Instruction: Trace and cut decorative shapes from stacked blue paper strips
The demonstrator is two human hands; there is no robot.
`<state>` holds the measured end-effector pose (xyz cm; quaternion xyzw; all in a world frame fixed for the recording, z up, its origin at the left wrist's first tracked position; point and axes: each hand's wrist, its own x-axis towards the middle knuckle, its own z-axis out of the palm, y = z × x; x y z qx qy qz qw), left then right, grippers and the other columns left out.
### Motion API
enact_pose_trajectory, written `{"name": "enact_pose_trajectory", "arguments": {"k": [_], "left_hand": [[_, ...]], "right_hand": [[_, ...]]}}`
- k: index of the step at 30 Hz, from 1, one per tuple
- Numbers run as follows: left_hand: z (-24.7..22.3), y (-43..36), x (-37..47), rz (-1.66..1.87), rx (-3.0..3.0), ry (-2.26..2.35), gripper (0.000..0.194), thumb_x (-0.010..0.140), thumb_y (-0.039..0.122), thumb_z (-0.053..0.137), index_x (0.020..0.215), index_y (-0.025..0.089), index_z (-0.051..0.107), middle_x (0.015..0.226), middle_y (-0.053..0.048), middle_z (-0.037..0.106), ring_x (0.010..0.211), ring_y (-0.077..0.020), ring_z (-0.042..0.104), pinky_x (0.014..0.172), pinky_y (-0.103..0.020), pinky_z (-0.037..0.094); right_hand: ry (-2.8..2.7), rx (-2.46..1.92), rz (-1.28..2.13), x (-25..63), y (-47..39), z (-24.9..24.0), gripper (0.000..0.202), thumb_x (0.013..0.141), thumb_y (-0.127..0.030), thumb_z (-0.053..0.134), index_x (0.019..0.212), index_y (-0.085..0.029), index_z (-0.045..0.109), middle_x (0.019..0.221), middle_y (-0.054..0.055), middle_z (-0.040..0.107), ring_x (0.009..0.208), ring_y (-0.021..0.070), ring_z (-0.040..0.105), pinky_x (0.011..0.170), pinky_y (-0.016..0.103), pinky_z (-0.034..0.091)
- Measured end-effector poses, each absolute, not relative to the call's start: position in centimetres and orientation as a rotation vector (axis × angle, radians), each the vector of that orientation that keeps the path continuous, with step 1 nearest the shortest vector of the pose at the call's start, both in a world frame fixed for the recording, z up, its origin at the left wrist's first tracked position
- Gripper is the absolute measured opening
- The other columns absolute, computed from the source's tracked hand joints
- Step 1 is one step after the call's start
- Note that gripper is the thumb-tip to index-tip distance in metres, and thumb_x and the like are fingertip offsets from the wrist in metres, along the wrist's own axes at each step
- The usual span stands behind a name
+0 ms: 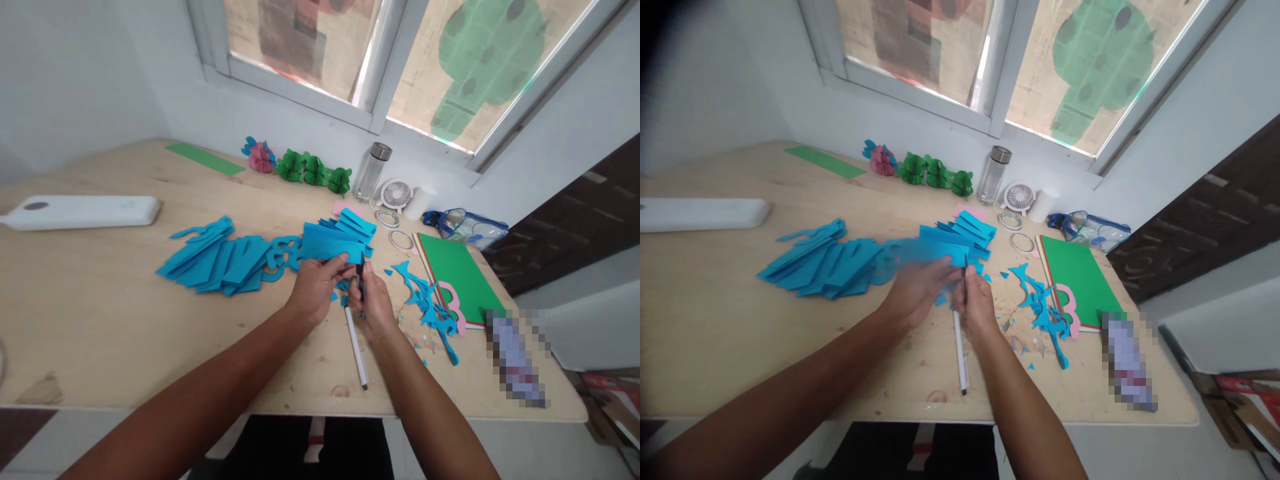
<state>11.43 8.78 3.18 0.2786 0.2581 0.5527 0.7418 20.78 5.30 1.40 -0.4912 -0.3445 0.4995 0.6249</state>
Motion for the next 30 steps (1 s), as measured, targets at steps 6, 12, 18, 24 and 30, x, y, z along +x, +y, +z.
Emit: {"name": "enact_pose_trajectory", "arguments": {"k": [6,12,18,24,30], "left_hand": [[3.32,8.71,11.45,1.217,0.604,0.561,0.018,0.06,0.023,0.082,0.062,0.014,0.066,0.062,-0.003,0.067,0.06,-0.0152,0.064,0.068,-0.03,0.054],[3.28,8.84,11.45,1.202,0.593,0.562,0.019,0.058,0.024,0.083,0.061,0.015,0.067,0.061,-0.003,0.067,0.06,-0.0158,0.064,0.065,-0.03,0.054],[3.28,8.86,11.41,1.178,0.6,0.545,0.017,0.06,0.023,0.082,0.06,0.014,0.067,0.062,-0.004,0.068,0.061,-0.0156,0.064,0.069,-0.031,0.055],[3.47,8.82,11.31,1.175,0.574,0.563,0.016,0.061,0.021,0.081,0.059,0.014,0.067,0.064,-0.005,0.068,0.062,-0.0156,0.064,0.068,-0.03,0.054],[3.48,8.89,11.28,1.169,0.555,0.563,0.017,0.061,0.02,0.082,0.057,0.014,0.066,0.064,-0.003,0.068,0.062,-0.014,0.064,0.07,-0.029,0.053]], "right_hand": [[-0.82,-1.129,1.142,20.86,5.22,1.49,0.053,0.07,-0.071,0.062,0.067,-0.018,0.056,0.039,-0.01,0.034,0.033,0.0053,0.024,0.036,0.023,0.013],[-0.802,-1.118,1.153,20.78,5.22,1.59,0.054,0.067,-0.072,0.064,0.067,-0.018,0.056,0.039,-0.01,0.034,0.033,0.005,0.023,0.036,0.022,0.014],[-0.783,-1.131,1.135,20.66,5.26,1.52,0.055,0.067,-0.072,0.064,0.067,-0.018,0.056,0.039,-0.01,0.034,0.033,0.0049,0.023,0.036,0.022,0.014],[-0.805,-1.156,1.104,20.68,5.26,1.46,0.055,0.069,-0.073,0.061,0.067,-0.018,0.057,0.038,-0.01,0.033,0.033,0.0052,0.022,0.037,0.023,0.013],[-0.8,-1.161,1.1,20.71,5.23,1.2,0.054,0.071,-0.072,0.061,0.068,-0.018,0.057,0.037,-0.011,0.033,0.033,0.005,0.022,0.036,0.023,0.013]]}}
